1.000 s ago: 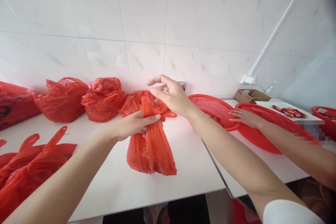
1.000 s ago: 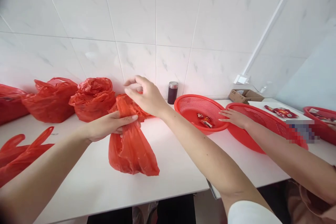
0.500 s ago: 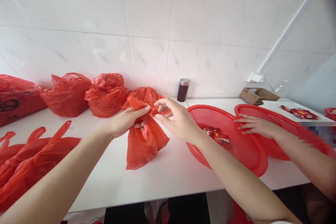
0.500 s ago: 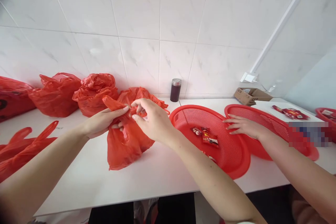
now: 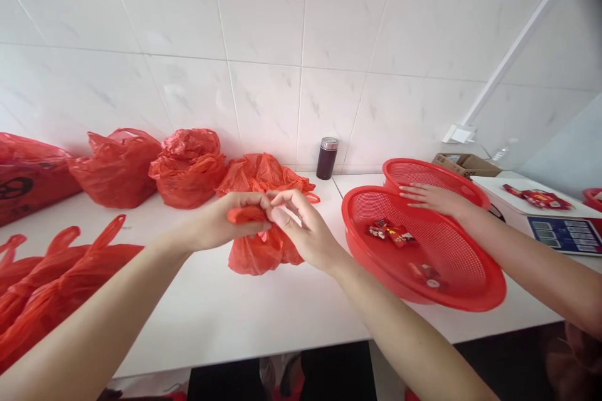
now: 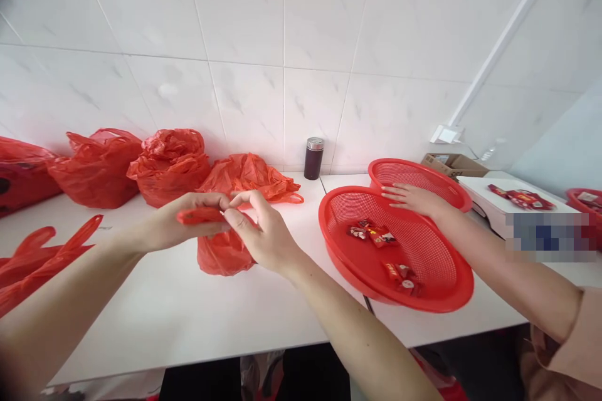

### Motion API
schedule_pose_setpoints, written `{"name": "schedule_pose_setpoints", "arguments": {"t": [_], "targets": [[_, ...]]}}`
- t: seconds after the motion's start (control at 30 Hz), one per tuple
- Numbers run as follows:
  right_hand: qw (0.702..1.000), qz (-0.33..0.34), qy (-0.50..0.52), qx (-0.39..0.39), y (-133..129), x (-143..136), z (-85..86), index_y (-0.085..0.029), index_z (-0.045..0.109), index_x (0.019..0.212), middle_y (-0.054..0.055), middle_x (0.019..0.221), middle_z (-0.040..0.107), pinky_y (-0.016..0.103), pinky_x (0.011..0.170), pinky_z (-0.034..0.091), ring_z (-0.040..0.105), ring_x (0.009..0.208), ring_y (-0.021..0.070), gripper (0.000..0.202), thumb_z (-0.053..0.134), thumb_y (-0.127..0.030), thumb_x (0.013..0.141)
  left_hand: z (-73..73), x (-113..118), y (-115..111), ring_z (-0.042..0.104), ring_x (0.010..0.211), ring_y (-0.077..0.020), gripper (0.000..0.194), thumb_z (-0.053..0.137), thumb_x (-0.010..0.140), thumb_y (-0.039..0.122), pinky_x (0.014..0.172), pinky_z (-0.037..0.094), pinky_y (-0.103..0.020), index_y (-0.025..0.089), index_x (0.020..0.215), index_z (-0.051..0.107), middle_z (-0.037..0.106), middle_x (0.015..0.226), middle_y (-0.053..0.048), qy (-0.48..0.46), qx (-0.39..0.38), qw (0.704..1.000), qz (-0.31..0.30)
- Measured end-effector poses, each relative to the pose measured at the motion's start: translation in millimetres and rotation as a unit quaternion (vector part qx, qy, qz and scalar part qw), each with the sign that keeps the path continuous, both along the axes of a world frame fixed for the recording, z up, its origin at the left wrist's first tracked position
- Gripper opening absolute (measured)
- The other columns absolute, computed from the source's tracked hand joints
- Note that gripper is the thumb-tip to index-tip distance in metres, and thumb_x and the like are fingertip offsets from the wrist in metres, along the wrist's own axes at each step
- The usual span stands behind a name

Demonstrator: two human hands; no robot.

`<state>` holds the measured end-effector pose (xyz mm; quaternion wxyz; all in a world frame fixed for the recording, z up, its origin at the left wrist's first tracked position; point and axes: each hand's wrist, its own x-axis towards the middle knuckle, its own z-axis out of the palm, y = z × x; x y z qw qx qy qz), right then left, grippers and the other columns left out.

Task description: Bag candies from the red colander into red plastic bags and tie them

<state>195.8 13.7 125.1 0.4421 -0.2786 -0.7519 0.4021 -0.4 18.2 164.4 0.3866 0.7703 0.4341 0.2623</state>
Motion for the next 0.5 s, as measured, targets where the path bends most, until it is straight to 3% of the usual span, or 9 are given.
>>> {"name": "schedule_pose_setpoints", "arguments": {"t": [0.07, 0.13, 0.2, 0.27, 0.37, 0.5], "targets": [[0.997, -0.006, 0.019, -0.074, 9.4, -6.1, -14.5, -0.028, 0.049, 0.116, 0.002, 0.102, 0.064, 0.036, 0.090, 0.048, 0.062, 0.100, 0.0169, 0.028, 0.041, -0.048, 0.098, -7.2, 3.8, -3.5, 0.052, 0.060, -0.0120, 0.012, 0.051, 0.079, 0.013, 0.056, 0.039, -0.023, 0.021, 0.079, 0.060, 0.058, 0.064, 0.003, 0.085, 0.075, 0.993, 0.031], [0.992, -0.009, 0.037, -0.123, 16.4, -12.8, -26.8, -0.030, 0.047, 0.125, 0.001, 0.096, 0.065, 0.035, 0.085, 0.050, 0.063, 0.091, 0.0164, 0.035, 0.041, -0.051, 0.097, -16.9, 8.8, -5.8, 0.048, 0.056, -0.0113, 0.020, 0.044, 0.075, 0.007, 0.052, 0.035, -0.023, 0.021, 0.077, 0.058, 0.058, 0.065, 0.002, 0.155, 0.189, 0.966, 0.088], [0.986, 0.012, 0.089, -0.139, 21.2, -18.4, -34.7, -0.030, 0.050, 0.127, 0.002, 0.102, 0.065, 0.035, 0.089, 0.049, 0.062, 0.097, 0.0166, 0.037, 0.043, -0.049, 0.097, -25.8, 13.2, -6.3, 0.055, 0.066, -0.0125, 0.022, 0.042, 0.076, 0.006, 0.056, 0.039, -0.023, 0.021, 0.082, 0.058, 0.065, 0.085, -0.002, 0.178, 0.289, 0.933, 0.124], [0.979, 0.055, 0.138, -0.140, 25.5, -21.5, -38.7, -0.026, 0.057, 0.120, 0.003, 0.109, 0.065, 0.034, 0.094, 0.047, 0.060, 0.105, 0.0168, 0.033, 0.045, -0.047, 0.097, -31.2, 15.7, -4.2, 0.061, 0.083, -0.0153, 0.024, 0.044, 0.078, 0.008, 0.065, 0.045, -0.024, 0.021, 0.091, 0.058, 0.065, 0.108, -0.004, 0.160, 0.335, 0.921, 0.121], [0.976, 0.066, 0.154, -0.136, 32.1, -20.6, -41.7, -0.021, 0.062, 0.102, 0.004, 0.104, 0.066, 0.033, 0.095, 0.047, 0.061, 0.103, 0.0170, 0.032, 0.044, -0.047, 0.096, -32.2, 16.9, 2.5, 0.062, 0.100, -0.0192, 0.037, 0.047, 0.078, 0.009, 0.077, 0.049, -0.028, 0.023, 0.111, 0.058, 0.062, 0.120, -0.006, 0.142, 0.327, 0.928, 0.112], [0.994, -0.053, 0.071, -0.067, 33.8, -16.1, -46.4, -0.021, 0.060, 0.093, 0.003, 0.097, 0.068, 0.032, 0.089, 0.048, 0.063, 0.098, 0.0176, 0.028, 0.050, -0.048, 0.093, -34.4, 20.5, 6.2, 0.065, 0.097, -0.0230, 0.046, 0.047, 0.081, 0.014, 0.081, 0.051, -0.033, 0.028, 0.121, 0.063, 0.067, 0.119, -0.004, 0.180, 0.213, 0.953, 0.121]]}}
